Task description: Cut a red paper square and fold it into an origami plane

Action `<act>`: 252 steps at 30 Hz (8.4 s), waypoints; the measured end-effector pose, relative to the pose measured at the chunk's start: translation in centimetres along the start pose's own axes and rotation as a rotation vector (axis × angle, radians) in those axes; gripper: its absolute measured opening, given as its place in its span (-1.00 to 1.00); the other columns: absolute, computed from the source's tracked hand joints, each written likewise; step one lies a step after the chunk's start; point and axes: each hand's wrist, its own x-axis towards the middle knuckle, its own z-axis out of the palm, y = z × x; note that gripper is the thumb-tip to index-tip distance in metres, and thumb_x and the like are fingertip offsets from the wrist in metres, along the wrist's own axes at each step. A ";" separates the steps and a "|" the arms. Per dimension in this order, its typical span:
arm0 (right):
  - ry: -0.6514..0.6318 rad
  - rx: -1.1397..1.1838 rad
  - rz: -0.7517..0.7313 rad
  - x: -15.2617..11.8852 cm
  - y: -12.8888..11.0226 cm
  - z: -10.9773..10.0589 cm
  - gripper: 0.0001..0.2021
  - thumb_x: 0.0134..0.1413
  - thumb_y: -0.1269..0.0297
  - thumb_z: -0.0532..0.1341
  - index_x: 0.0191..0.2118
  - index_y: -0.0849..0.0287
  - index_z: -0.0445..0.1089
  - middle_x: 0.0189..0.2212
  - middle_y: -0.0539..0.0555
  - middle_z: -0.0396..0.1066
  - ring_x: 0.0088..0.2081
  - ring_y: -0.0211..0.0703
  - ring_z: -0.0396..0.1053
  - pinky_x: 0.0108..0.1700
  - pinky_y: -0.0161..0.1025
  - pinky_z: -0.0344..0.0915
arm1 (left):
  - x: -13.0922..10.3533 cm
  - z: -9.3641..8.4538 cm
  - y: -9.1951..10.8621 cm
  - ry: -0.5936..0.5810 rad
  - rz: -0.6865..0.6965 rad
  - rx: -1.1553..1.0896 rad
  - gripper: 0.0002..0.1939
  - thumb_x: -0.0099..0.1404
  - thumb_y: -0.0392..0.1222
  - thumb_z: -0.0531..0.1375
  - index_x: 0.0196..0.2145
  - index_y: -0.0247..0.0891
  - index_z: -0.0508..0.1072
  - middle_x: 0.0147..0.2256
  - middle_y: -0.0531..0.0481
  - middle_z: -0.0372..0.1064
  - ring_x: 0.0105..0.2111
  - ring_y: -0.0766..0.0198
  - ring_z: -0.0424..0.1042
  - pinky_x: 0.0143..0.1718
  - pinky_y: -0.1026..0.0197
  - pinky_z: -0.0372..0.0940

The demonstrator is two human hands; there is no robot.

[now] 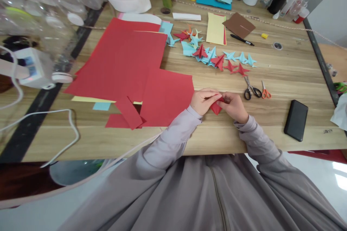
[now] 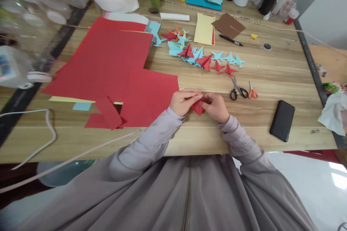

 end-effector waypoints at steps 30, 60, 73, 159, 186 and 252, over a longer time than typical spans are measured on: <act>0.062 0.269 0.116 0.5 0.8 0.1 -0.72 -0.34 0.15 0.42 -0.49 0.17 0.40 -0.54 -0.03 0.46 -0.51 -0.28 0.35 -0.41 -0.28 0.31 | 0.3 -0.7 0.6 0.041 -0.167 -0.202 -0.73 0.04 0.00 0.34 -0.37 -0.25 0.60 -0.32 -0.11 0.56 -0.30 0.18 0.52 -0.22 0.16 0.40; 0.148 0.495 0.175 0.6 0.3 -0.3 -0.66 -0.38 0.09 0.45 -0.45 0.18 0.44 -0.50 0.01 0.49 -0.47 -0.21 0.41 -0.37 -0.23 0.37 | 0.3 0.4 -0.7 -0.001 -0.469 -0.500 -0.52 -0.10 0.17 0.37 -0.40 -0.33 0.55 -0.43 -0.07 0.52 -0.47 0.24 0.50 -0.42 0.17 0.46; 0.186 0.444 0.053 0.6 0.0 -0.3 -0.70 -0.36 0.12 0.46 -0.47 0.16 0.45 -0.50 -0.05 0.47 -0.46 -0.28 0.37 -0.34 -0.28 0.34 | 0.4 0.3 0.1 0.018 -0.512 -0.549 -0.53 -0.14 0.12 0.40 -0.41 -0.35 0.58 -0.42 -0.10 0.53 -0.45 0.25 0.50 -0.43 0.21 0.44; -0.048 0.341 -0.010 0.3 0.3 0.2 -0.77 -0.33 0.22 0.44 -0.53 0.18 0.43 -0.61 -0.05 0.44 -0.56 -0.32 0.34 -0.48 -0.34 0.31 | -0.2 -0.2 1.1 -0.040 0.092 -0.047 -0.82 -0.03 -0.12 0.40 -0.40 -0.15 0.61 -0.38 -0.06 0.51 -0.35 0.23 0.43 -0.22 0.09 0.33; -0.063 0.285 -0.010 0.2 0.2 0.1 -0.84 -0.26 0.28 0.40 -0.54 0.20 0.43 -0.60 -0.06 0.42 -0.55 -0.34 0.31 -0.43 -0.33 0.29 | -0.1 -0.3 1.6 -0.079 0.156 -0.046 -0.90 0.13 -0.12 0.31 -0.49 -0.13 0.60 -0.46 -0.02 0.49 -0.41 0.27 0.40 -0.24 0.09 0.28; -0.163 0.219 0.098 0.2 0.8 -0.1 -0.69 -0.28 0.10 0.42 -0.53 0.22 0.38 -0.65 -0.10 0.26 -0.56 -0.36 0.18 -0.50 -0.35 0.18 | 0.0 -0.1 0.6 0.088 0.040 -0.028 -0.93 0.06 -0.19 0.34 -0.47 -0.23 0.59 -0.49 -0.02 0.48 -0.48 0.32 0.41 -0.44 0.25 0.32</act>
